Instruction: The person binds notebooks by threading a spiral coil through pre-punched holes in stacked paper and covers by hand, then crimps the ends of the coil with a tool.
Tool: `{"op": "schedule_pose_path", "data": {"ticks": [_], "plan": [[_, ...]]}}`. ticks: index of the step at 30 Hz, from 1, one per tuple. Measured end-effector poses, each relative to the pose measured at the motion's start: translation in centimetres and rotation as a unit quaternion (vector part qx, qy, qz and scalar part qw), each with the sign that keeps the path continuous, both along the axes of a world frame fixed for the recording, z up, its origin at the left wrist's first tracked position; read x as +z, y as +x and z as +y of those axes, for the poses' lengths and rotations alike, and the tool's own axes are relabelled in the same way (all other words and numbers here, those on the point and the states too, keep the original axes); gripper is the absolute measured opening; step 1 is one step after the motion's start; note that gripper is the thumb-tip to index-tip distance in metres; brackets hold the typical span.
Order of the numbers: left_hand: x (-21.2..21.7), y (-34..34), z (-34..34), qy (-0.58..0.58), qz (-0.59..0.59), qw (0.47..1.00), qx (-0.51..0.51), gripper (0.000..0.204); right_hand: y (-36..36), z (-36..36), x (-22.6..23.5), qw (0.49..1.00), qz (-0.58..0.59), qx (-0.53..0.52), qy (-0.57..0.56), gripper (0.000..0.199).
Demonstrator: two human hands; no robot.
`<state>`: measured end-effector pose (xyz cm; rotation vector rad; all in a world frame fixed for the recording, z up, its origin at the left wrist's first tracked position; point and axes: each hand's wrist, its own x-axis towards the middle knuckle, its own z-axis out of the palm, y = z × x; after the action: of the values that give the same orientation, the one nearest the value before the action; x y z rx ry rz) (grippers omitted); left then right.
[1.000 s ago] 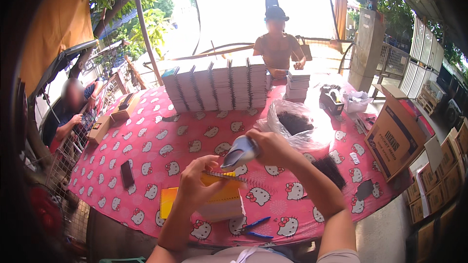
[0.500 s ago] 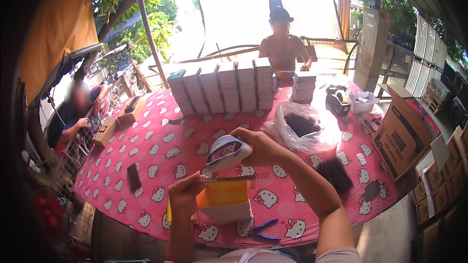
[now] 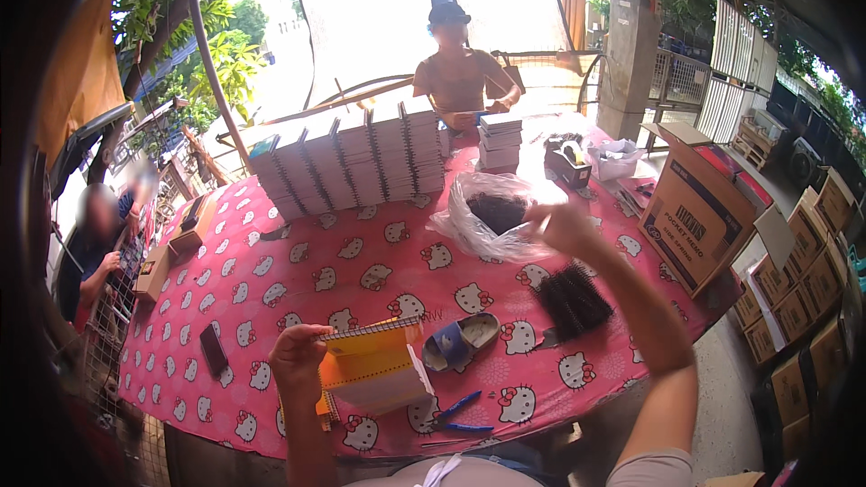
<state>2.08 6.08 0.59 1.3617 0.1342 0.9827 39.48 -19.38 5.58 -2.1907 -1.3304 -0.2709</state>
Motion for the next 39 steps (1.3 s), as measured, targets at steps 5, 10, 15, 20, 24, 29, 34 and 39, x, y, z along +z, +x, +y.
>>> {"op": "schedule_pose_path", "data": {"ticks": [5,10,15,20,24,29,34,39], "plan": [[0.3,0.2,-0.1,-0.027,0.039,0.999,0.021,0.032,2.7,-6.7,23.3,0.891,-0.270,-0.246,0.271,0.017],[0.1,-0.3,0.5,-0.054,0.018,0.998,-0.010,0.026,1.0,-7.3,5.0,0.818,-0.237,-0.146,-0.504,0.019],[-0.1,0.2,0.3,-0.063,0.031,0.997,-0.032,0.024,-8.6,-10.6,-9.5,0.887,0.043,-0.100,-0.450,0.039],[0.1,-0.6,0.8,-0.058,0.035,0.998,-0.010,0.025,-3.6,-8.0,14.3,0.961,-0.163,-0.200,0.098,0.029],[0.1,0.6,0.3,-0.073,0.009,0.996,-0.056,0.025,-2.8,-8.1,17.6,0.931,-0.269,-0.234,-0.081,0.022],[0.0,0.5,0.1,-0.066,0.020,0.996,-0.061,0.027,-6.3,-8.4,1.3,0.908,-0.200,-0.044,-0.366,0.020],[0.4,0.2,0.0,-0.071,0.049,0.996,-0.039,0.027,-4.1,-4.9,4.4,0.972,-0.132,-0.181,-0.067,0.033],[0.0,0.4,0.5,-0.073,0.036,0.995,-0.057,0.025,2.7,-4.8,6.3,0.947,0.114,-0.237,0.183,0.044]]}}
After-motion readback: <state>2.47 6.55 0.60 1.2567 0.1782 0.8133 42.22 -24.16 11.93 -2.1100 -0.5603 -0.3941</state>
